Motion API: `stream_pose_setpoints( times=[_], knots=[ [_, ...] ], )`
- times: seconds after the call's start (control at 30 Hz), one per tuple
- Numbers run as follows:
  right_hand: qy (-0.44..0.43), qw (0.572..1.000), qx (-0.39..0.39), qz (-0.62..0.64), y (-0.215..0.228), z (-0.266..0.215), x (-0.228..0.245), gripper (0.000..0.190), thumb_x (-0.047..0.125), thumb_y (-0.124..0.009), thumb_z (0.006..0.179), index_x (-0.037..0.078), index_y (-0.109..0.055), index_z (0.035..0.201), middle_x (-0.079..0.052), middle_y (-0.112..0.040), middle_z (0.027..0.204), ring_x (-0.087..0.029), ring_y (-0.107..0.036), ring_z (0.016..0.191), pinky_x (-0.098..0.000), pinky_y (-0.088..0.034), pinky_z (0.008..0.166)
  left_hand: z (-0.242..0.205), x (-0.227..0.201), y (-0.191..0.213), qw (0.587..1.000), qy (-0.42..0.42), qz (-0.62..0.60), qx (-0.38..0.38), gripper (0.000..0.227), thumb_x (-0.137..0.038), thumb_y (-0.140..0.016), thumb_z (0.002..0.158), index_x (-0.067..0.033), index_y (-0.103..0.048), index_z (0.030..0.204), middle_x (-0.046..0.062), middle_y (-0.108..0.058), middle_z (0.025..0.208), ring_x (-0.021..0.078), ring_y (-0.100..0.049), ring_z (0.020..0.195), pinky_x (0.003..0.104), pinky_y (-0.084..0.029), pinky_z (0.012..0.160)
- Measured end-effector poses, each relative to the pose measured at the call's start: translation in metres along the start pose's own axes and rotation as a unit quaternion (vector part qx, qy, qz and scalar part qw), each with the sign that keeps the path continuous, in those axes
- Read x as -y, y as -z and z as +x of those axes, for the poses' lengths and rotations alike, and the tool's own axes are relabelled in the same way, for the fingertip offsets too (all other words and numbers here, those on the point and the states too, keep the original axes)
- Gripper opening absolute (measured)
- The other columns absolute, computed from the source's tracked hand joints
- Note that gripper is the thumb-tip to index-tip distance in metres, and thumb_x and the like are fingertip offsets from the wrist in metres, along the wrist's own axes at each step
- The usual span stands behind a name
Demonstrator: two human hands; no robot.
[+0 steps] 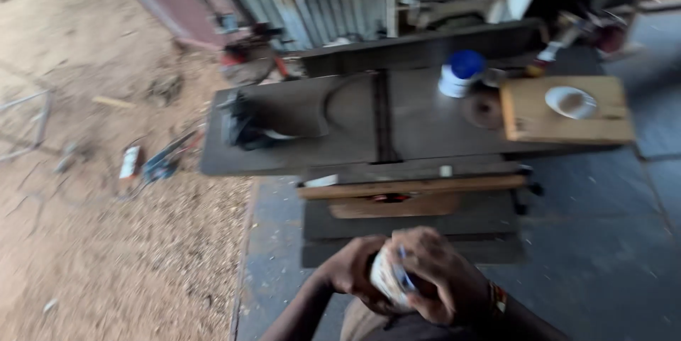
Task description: Mixing wood filler powder and paste on a wooden board using a putty knife.
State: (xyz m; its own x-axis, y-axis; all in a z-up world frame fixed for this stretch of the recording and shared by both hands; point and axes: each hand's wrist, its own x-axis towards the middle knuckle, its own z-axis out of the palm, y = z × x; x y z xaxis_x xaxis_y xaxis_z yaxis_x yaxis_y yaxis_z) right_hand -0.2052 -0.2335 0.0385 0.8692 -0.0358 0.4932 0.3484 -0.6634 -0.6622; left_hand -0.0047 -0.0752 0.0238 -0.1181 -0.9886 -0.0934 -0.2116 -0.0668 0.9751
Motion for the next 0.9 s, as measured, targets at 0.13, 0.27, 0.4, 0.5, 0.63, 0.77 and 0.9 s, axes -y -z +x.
stream_pose_setpoints(
  times=[0.13,0.27,0.4,0.5,0.63,0.77,0.9],
  knots=[
    [-0.254,0.961,0.071,-0.084,0.064,0.006,-0.015,0.092,0.051,-0.089,0.068,0.017,-0.053,0.146,-0.02,-0.052,0.143,-0.042,-0.054,0.126,-0.0532,-0.041,0.104,0.071,-0.019,-0.009,0.981,0.01,0.16,-0.11,0.096,-0.034,-0.097,0.053,-0.002,-0.061,0.135,0.017,-0.071,0.127,0.0318,-0.07,0.118,0.043,-0.056,0.103],
    [-0.229,0.971,0.054,-0.037,0.134,-0.031,-0.065,0.087,0.043,-0.093,0.07,0.012,-0.052,0.14,-0.022,-0.05,0.141,-0.044,-0.052,0.128,-0.0521,-0.043,0.106,0.155,-0.033,-0.037,0.967,0.017,0.214,-0.134,0.097,-0.034,-0.097,0.054,-0.0012,-0.058,0.137,0.018,-0.069,0.126,0.0333,-0.069,0.118,0.042,-0.056,0.101],
    [-0.122,0.989,0.073,-0.029,0.218,-0.074,-0.116,0.09,0.034,-0.097,0.058,0.015,-0.056,0.136,-0.02,-0.051,0.143,-0.043,-0.052,0.13,-0.0516,-0.044,0.105,0.25,-0.046,-0.069,0.975,0.007,0.175,-0.137,0.096,-0.03,-0.095,0.052,-0.0034,-0.061,0.137,0.016,-0.07,0.128,0.0317,-0.069,0.119,0.042,-0.054,0.103],
    [-0.08,0.991,0.099,0.03,0.283,-0.109,-0.143,0.084,0.025,-0.096,0.059,0.015,-0.058,0.134,-0.019,-0.052,0.146,-0.042,-0.051,0.135,-0.0503,-0.044,0.109,0.302,-0.053,-0.102,0.983,-0.013,0.136,-0.125,0.098,-0.027,-0.095,0.049,-0.003,-0.062,0.138,0.016,-0.07,0.13,0.0322,-0.068,0.121,0.043,-0.053,0.105],
    [-0.074,0.987,0.052,0.13,0.373,-0.139,-0.177,0.075,0.011,-0.087,0.065,0.015,-0.059,0.134,-0.02,-0.053,0.145,-0.039,-0.049,0.141,-0.049,-0.041,0.115,0.358,-0.039,-0.116,0.987,-0.029,0.07,-0.139,0.094,-0.025,-0.093,0.054,-0.0035,-0.061,0.139,0.016,-0.071,0.131,0.0316,-0.069,0.123,0.042,-0.053,0.108],
    [-0.154,0.978,0.033,0.134,0.425,-0.158,-0.232,0.093,0.016,-0.079,0.072,0.009,-0.035,0.154,-0.017,-0.055,0.143,-0.03,-0.055,0.133,-0.0435,-0.041,0.111,0.393,-0.074,-0.125,0.964,-0.015,0.119,-0.239,0.088,-0.026,-0.093,0.06,-0.0044,-0.061,0.14,0.016,-0.07,0.133,0.0325,-0.068,0.126,0.042,-0.054,0.108],
    [-0.269,0.953,0.129,-0.055,0.434,-0.154,-0.267,0.113,0.021,-0.085,0.063,0.015,-0.026,0.159,-0.017,-0.055,0.137,-0.032,-0.058,0.124,-0.0451,-0.046,0.106,0.443,-0.095,-0.103,0.911,0.026,0.308,-0.272,0.084,-0.027,-0.093,0.054,-0.0067,-0.064,0.13,0.014,-0.068,0.128,0.0322,-0.066,0.12,0.045,-0.053,0.102]
  ],
)
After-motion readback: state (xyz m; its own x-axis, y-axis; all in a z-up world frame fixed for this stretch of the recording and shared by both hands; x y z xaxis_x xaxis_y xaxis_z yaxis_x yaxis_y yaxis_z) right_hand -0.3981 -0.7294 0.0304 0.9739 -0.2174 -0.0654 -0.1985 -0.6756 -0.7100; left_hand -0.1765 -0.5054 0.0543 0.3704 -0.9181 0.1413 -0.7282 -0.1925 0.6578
